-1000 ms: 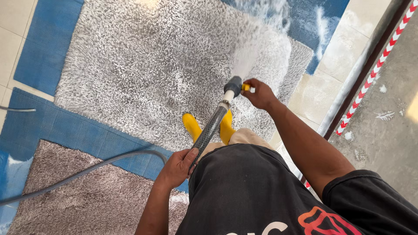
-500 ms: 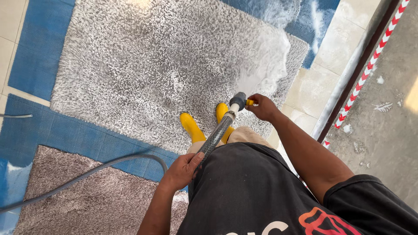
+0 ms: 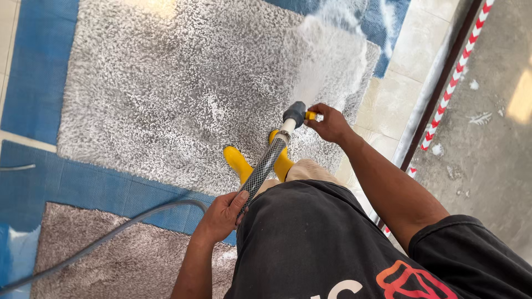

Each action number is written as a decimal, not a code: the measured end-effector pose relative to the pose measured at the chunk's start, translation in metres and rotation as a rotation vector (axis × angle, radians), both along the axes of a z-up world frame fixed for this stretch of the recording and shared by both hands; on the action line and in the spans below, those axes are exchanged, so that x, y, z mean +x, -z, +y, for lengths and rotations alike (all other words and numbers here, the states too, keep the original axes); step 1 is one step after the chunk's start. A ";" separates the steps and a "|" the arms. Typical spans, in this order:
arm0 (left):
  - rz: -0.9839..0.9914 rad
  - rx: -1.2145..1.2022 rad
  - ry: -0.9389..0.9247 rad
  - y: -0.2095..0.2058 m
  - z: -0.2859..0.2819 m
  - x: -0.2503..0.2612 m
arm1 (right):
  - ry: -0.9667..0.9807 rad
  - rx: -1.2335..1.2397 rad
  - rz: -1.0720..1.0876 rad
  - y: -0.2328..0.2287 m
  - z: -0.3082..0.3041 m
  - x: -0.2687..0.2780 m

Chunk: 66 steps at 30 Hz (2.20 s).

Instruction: The person sprays water from a hose onto two rugs placed on the floor, moving the stream back and forth to soak the fibers.

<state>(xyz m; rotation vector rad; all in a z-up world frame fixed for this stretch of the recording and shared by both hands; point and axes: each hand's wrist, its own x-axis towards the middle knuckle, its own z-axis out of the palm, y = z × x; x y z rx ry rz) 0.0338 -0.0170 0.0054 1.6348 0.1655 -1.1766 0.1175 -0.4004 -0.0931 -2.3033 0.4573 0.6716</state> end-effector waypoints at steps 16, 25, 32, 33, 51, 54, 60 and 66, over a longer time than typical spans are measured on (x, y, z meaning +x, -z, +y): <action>0.151 -0.052 0.125 0.005 -0.008 0.021 | 0.163 0.005 0.114 0.012 -0.022 -0.068; 0.039 -0.052 0.151 -0.002 -0.006 0.026 | 0.137 0.050 -0.100 -0.008 -0.027 -0.025; 0.042 -0.033 0.169 -0.009 -0.003 0.027 | 0.162 0.084 -0.104 -0.022 -0.022 -0.017; 0.042 -0.020 0.178 -0.009 -0.004 0.028 | 0.163 0.080 -0.107 -0.023 -0.022 -0.017; -0.039 0.070 0.208 -0.027 -0.014 0.003 | 0.118 0.132 0.087 0.054 -0.006 -0.067; -0.033 0.095 0.167 -0.033 -0.023 -0.008 | 0.105 0.243 -0.081 0.061 -0.010 -0.041; -0.053 0.096 0.012 -0.046 -0.038 -0.018 | 0.022 0.233 -0.179 0.022 -0.018 0.012; -0.112 0.188 -0.023 -0.060 -0.052 -0.022 | -0.093 0.173 -0.093 0.003 -0.025 0.009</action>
